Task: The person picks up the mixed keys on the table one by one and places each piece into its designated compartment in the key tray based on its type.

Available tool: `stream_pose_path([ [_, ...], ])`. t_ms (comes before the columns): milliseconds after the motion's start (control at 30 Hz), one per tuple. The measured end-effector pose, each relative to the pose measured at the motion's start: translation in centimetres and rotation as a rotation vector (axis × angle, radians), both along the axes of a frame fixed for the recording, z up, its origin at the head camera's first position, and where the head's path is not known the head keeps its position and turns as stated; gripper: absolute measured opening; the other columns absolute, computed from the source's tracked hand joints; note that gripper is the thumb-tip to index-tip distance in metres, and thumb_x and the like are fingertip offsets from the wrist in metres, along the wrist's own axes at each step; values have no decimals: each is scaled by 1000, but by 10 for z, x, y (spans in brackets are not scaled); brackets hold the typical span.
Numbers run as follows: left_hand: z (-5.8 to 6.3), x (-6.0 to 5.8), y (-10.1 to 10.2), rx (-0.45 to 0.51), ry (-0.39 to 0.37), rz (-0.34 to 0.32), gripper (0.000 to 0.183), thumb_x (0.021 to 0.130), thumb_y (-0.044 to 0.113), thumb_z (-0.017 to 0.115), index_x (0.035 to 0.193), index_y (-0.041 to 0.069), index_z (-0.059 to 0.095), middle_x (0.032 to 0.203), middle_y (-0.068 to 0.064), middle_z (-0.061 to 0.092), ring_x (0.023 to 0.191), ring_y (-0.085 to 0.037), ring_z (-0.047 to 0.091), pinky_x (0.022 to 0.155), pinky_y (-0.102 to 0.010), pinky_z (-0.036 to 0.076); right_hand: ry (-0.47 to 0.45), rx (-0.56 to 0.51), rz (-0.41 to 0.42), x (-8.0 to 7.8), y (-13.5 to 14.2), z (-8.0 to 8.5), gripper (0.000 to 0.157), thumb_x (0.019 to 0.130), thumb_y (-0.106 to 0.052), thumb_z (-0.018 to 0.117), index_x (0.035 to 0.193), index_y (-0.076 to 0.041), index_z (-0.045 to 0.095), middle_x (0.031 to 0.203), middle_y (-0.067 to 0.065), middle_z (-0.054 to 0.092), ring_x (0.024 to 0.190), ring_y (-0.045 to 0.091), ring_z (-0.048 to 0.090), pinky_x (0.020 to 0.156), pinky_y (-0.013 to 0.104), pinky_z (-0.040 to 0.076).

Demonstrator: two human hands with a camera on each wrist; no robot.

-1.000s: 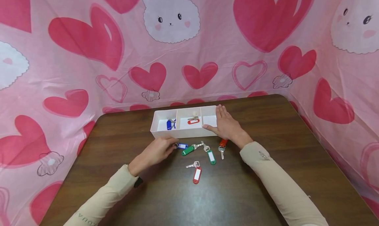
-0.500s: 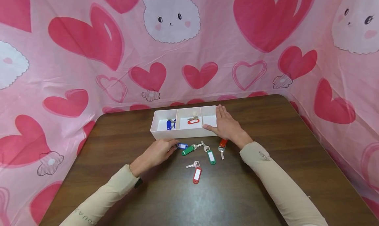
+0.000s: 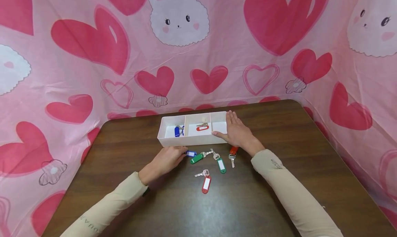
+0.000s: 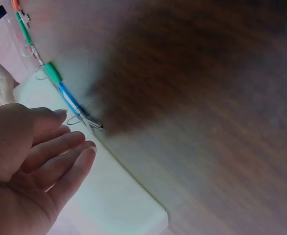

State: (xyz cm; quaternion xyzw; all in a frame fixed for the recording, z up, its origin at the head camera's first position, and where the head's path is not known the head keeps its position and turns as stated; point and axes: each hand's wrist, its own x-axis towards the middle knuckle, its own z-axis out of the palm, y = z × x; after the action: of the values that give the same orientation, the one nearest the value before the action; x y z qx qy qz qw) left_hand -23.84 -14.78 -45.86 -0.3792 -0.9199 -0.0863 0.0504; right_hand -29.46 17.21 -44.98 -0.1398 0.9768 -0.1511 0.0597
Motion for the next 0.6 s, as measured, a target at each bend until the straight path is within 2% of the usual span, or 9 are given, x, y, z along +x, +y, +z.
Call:
stream_pose_path([
  [267,-1,-4,3,9,7,5,21,98,14,74,116,4,78,110,-10,80,98,-24,77,89,-37,65,6,-3,4,-2,0,1,120,95,-79,49,165,7,4,176,27,5,164,47,5,133,57,17],
  [367,-1,-3,4,17,7,12,19,99,14,73,114,5,79,108,-9,81,93,-22,77,82,-34,64,0,-3,-2,-1,0,2,119,95,-77,51,166,7,3,176,27,5,165,45,5,133,56,18],
  [433,-1,-3,5,18,12,15,16,99,13,73,110,5,80,100,-7,81,85,-20,76,75,-30,62,-4,-6,1,-1,-1,1,119,96,-76,51,165,7,3,176,27,5,164,46,5,132,56,17],
  [600,0,-2,6,22,27,16,11,100,10,70,100,5,80,74,-3,73,65,-17,67,57,-21,46,-9,1,5,-1,-1,2,119,96,-77,50,165,7,2,176,27,3,164,46,3,133,57,15],
])
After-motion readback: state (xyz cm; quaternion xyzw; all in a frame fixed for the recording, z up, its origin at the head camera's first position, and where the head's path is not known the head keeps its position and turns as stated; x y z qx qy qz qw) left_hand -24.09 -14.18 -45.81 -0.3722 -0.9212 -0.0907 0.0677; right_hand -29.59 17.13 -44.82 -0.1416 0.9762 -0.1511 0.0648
